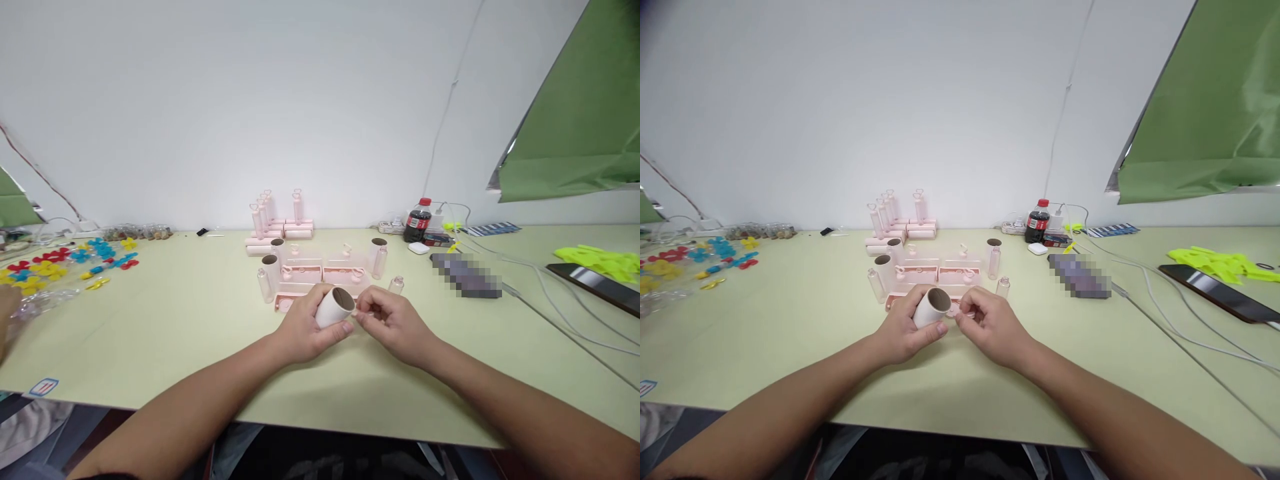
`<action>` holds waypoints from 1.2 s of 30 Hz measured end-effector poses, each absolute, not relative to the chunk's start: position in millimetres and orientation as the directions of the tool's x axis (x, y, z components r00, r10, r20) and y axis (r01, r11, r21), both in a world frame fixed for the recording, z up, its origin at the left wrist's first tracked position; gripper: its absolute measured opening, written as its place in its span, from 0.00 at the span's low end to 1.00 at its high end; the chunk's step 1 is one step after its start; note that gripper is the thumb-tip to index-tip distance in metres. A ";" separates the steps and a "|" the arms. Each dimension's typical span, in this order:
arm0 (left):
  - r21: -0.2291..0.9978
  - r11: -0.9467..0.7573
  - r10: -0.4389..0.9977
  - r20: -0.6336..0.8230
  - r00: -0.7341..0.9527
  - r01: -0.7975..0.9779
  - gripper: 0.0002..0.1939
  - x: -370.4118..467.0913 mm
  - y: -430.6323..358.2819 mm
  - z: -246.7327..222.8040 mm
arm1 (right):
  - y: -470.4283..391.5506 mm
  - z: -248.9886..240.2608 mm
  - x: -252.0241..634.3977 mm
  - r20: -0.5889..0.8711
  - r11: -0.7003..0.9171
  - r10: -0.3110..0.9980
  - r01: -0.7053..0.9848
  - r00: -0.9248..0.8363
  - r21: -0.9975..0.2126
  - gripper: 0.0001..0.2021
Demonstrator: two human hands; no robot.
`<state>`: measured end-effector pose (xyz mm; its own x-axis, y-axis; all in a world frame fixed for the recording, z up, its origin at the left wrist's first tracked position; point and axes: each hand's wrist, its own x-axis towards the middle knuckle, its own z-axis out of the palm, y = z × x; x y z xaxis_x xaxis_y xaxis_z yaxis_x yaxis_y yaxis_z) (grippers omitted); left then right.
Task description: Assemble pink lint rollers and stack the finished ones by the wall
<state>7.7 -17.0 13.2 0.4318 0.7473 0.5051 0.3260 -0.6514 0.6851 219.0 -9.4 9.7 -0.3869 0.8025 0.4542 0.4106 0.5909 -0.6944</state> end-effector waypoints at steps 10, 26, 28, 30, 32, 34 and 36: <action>0.687 -0.588 0.779 0.338 0.527 0.428 0.22 8.5 -13.5 10.3 | -14.7 3.7 218.3 0.661 0.727 0.686 0.297 -0.303 -0.619 0.03; 0.687 -0.600 0.762 0.336 0.553 0.409 0.23 9.6 -13.7 11.1 | -18.5 4.3 216.1 0.631 0.732 0.681 0.322 -0.371 -0.601 0.03; 0.689 -0.605 0.758 0.346 0.553 0.399 0.23 9.5 -13.1 11.0 | -17.0 2.9 216.3 0.633 0.739 0.672 0.311 -0.383 -0.597 0.02; 0.693 -0.609 0.755 0.358 0.550 0.385 0.23 9.5 -12.8 11.0 | -15.6 1.8 216.6 0.637 0.747 0.664 0.303 -0.392 -0.592 0.02; 0.700 -0.606 0.756 0.360 0.547 0.377 0.23 9.6 -13.4 11.3 | -14.7 1.8 217.2 0.637 0.750 0.660 0.298 -0.398 -0.591 0.03; 0.708 -0.597 0.763 0.358 0.538 0.376 0.23 9.9 -14.5 11.8 | -14.9 3.1 218.2 0.645 0.758 0.651 0.301 -0.401 -0.579 0.04; 0.717 -0.587 0.775 0.360 0.520 0.378 0.22 9.9 -15.5 12.5 | -16.0 5.6 219.6 0.680 0.784 0.621 0.313 -0.389 -0.537 0.05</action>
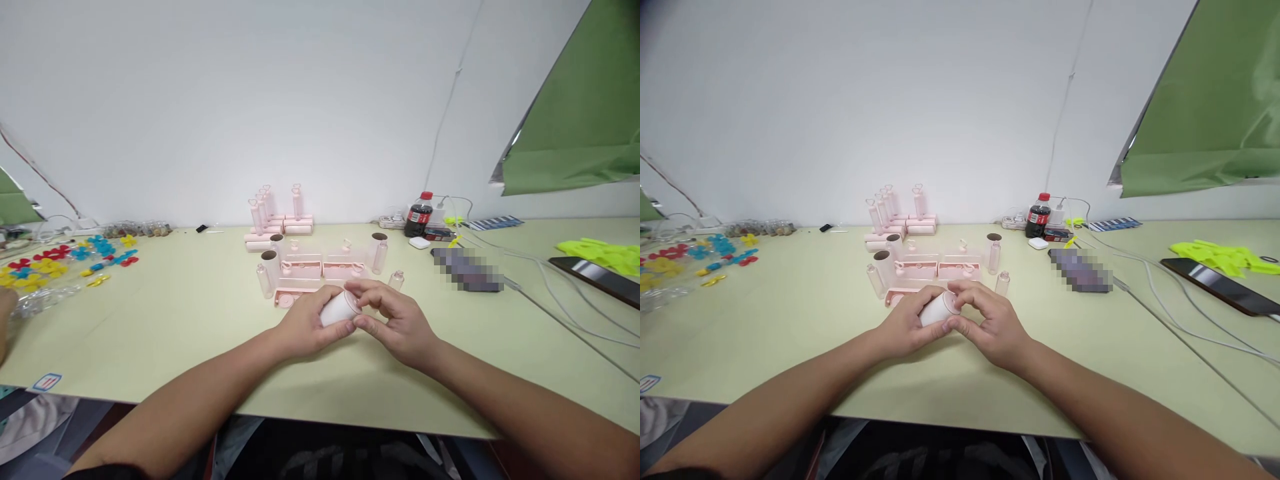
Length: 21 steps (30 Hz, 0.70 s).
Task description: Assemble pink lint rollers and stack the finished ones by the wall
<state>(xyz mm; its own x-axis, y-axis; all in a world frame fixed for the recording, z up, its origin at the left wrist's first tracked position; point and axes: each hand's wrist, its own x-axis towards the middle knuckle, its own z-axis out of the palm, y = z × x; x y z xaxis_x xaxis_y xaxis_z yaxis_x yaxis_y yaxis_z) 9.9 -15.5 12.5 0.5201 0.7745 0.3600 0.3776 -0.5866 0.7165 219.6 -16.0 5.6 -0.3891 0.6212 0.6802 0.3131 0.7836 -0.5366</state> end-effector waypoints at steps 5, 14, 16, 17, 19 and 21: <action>0.712 -0.578 0.801 0.400 0.445 0.400 0.21 8.7 -14.7 13.4 | -21.4 8.8 222.5 0.784 0.807 0.561 0.385 -0.266 -0.447 0.06; 0.721 -0.585 0.791 0.406 0.458 0.370 0.20 8.1 -11.4 10.1 | -22.5 9.6 219.6 0.623 0.794 0.589 0.228 -0.515 -0.563 0.18; 0.742 -0.565 0.807 0.406 0.429 0.361 0.25 7.0 -10.2 7.4 | -20.6 11.3 219.5 0.638 0.770 0.629 0.242 -0.444 -0.591 0.17; 0.754 -0.555 0.816 0.415 0.402 0.350 0.28 6.3 -9.6 6.0 | -19.5 11.6 219.3 0.639 0.749 0.659 0.265 -0.397 -0.607 0.16; 0.765 -0.559 0.822 0.463 0.331 0.320 0.31 5.0 -8.3 3.3 | -17.1 10.7 218.2 0.582 0.699 0.713 0.337 -0.391 -0.631 0.13; 0.769 -0.574 0.817 0.515 0.259 0.281 0.25 4.1 -7.4 1.3 | -15.2 8.1 215.9 0.448 0.646 0.756 0.434 -0.477 -0.628 0.12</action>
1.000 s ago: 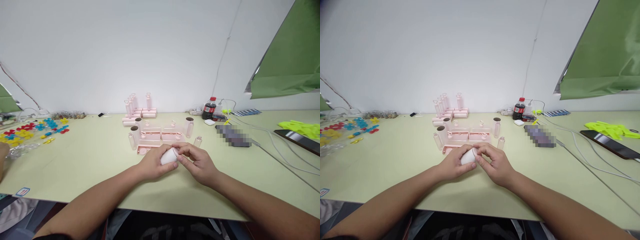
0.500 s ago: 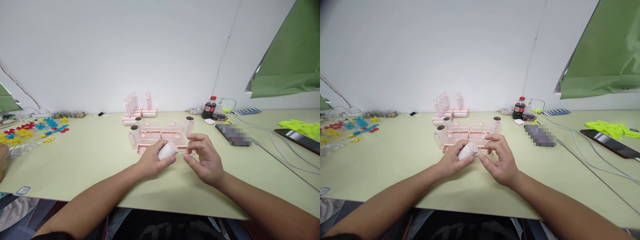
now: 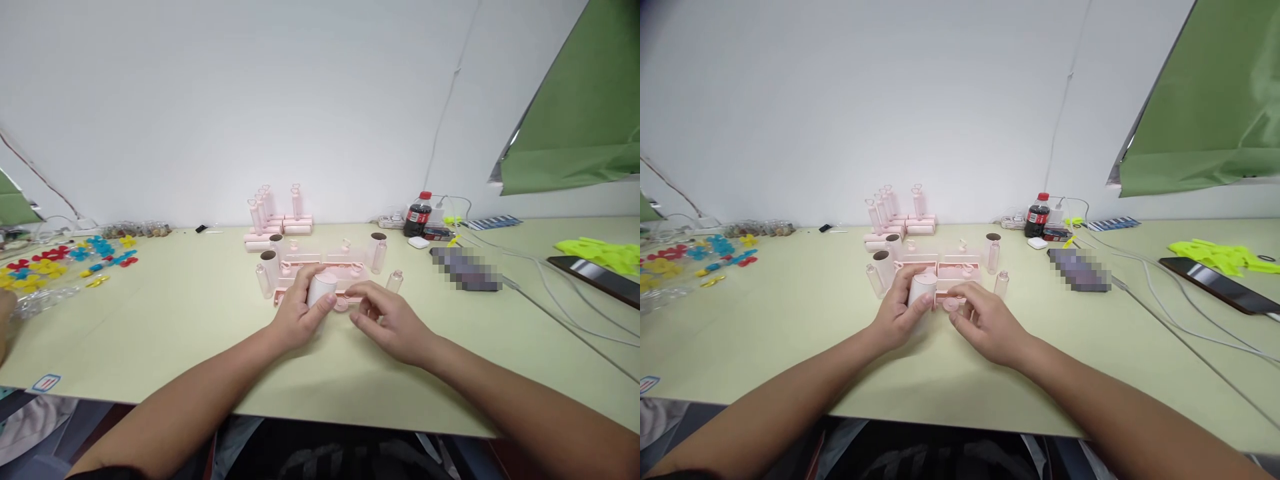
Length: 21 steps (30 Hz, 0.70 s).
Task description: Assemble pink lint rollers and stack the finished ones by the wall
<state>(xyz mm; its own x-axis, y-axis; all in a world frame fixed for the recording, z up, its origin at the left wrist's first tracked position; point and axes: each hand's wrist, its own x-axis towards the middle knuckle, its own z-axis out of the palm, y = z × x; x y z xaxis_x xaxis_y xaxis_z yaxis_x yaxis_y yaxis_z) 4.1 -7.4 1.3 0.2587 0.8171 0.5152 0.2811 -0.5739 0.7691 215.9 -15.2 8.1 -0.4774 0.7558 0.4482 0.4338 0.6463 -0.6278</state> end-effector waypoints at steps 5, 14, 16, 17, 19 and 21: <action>0.910 -0.414 0.903 0.406 0.138 0.031 0.18 4.4 -4.8 2.9 | -14.8 -0.7 210.6 0.193 0.639 0.741 0.589 -0.643 -0.495 0.18; 0.985 -0.167 0.985 0.169 0.031 -0.044 0.22 5.4 3.5 18.8 | -14.3 -1.5 207.6 0.078 0.485 0.866 0.793 -0.494 -0.370 0.12; 0.986 -0.143 0.988 0.147 0.045 -0.081 0.20 5.6 4.3 18.5 | -13.5 -0.8 206.0 0.072 0.480 0.869 0.802 -0.489 -0.356 0.10; 0.986 -0.133 0.989 0.139 0.055 -0.098 0.20 5.6 4.8 18.1 | -13.1 -0.5 205.6 0.061 0.485 0.866 0.802 -0.497 -0.349 0.08; 0.985 -0.116 0.989 0.126 0.074 -0.126 0.20 5.6 5.9 17.4 | -12.4 0.0 205.6 0.038 0.506 0.851 0.796 -0.524 -0.332 0.05; 0.984 -0.099 0.990 0.113 0.085 -0.151 0.22 5.3 7.1 17.4 | -11.4 -0.3 207.1 0.051 0.534 0.834 0.780 -0.550 -0.326 0.06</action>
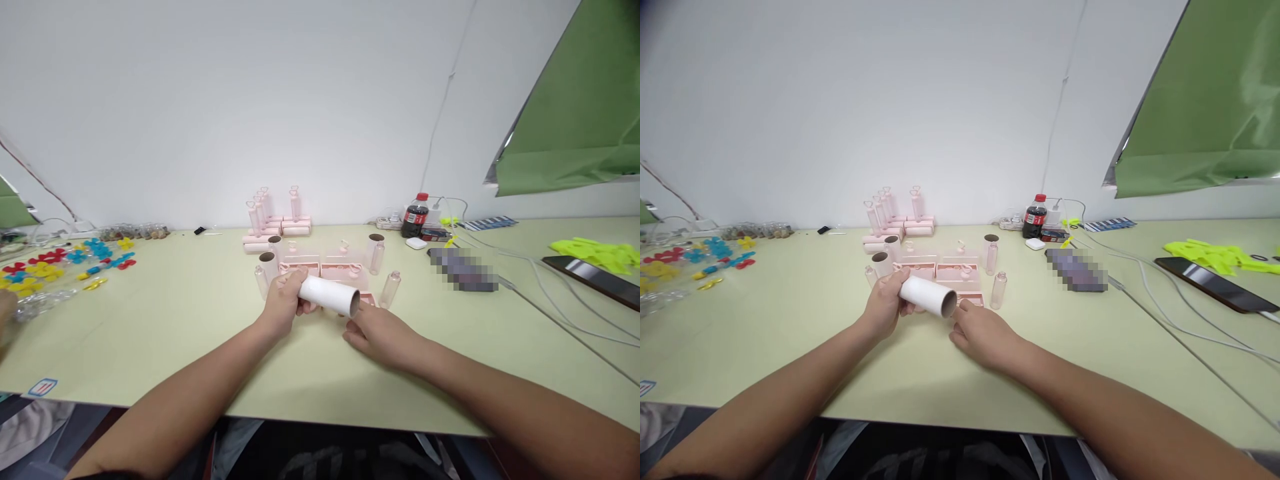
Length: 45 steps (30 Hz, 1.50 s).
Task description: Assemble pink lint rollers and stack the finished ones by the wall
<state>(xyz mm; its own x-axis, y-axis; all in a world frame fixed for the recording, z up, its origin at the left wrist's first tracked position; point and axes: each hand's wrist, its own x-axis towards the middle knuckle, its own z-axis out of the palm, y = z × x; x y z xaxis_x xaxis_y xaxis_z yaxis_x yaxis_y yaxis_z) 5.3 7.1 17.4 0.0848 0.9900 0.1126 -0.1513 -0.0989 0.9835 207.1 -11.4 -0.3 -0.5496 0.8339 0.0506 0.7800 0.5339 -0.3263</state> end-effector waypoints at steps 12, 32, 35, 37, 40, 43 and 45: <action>0.954 -0.002 1.000 -0.007 -0.028 -0.299 0.19 2.9 12.8 19.6 | -13.0 4.7 211.8 0.320 0.634 0.762 0.546 -0.563 -0.547 0.13; 0.985 -0.098 0.992 0.107 0.060 -0.145 0.24 9.0 10.4 7.5 | -9.2 -3.6 216.5 0.682 0.698 0.716 0.148 -0.149 -0.701 0.05; 0.984 -0.085 0.993 0.098 0.073 -0.158 0.24 9.1 10.8 8.0 | -9.6 -1.1 218.3 0.707 0.722 0.689 0.240 -0.158 -0.649 0.05; 0.984 -0.077 0.992 0.091 0.084 -0.159 0.24 9.3 10.6 8.0 | -10.1 1.0 218.8 0.723 0.731 0.672 0.304 -0.162 -0.611 0.04; 0.983 -0.084 0.991 0.099 0.088 -0.164 0.25 10.2 9.4 7.9 | -11.4 3.4 218.8 0.745 0.740 0.647 0.366 -0.161 -0.564 0.04; 0.982 -0.087 0.988 0.106 0.110 -0.166 0.24 10.1 9.1 7.6 | -11.8 3.3 218.9 0.742 0.736 0.650 0.385 -0.167 -0.558 0.04; 0.983 -0.068 0.986 0.092 0.140 -0.168 0.23 8.2 10.2 7.4 | -11.0 2.2 219.6 0.724 0.723 0.670 0.369 -0.165 -0.585 0.04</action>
<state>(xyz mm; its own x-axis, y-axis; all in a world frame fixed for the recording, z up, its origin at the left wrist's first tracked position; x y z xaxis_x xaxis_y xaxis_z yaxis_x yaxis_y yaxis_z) 8.2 10.2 7.4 0.1398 0.9859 0.0920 -0.1677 -0.0680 0.9835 219.6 -11.0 2.2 -0.1647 0.6700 0.7239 0.3686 0.7225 -0.5849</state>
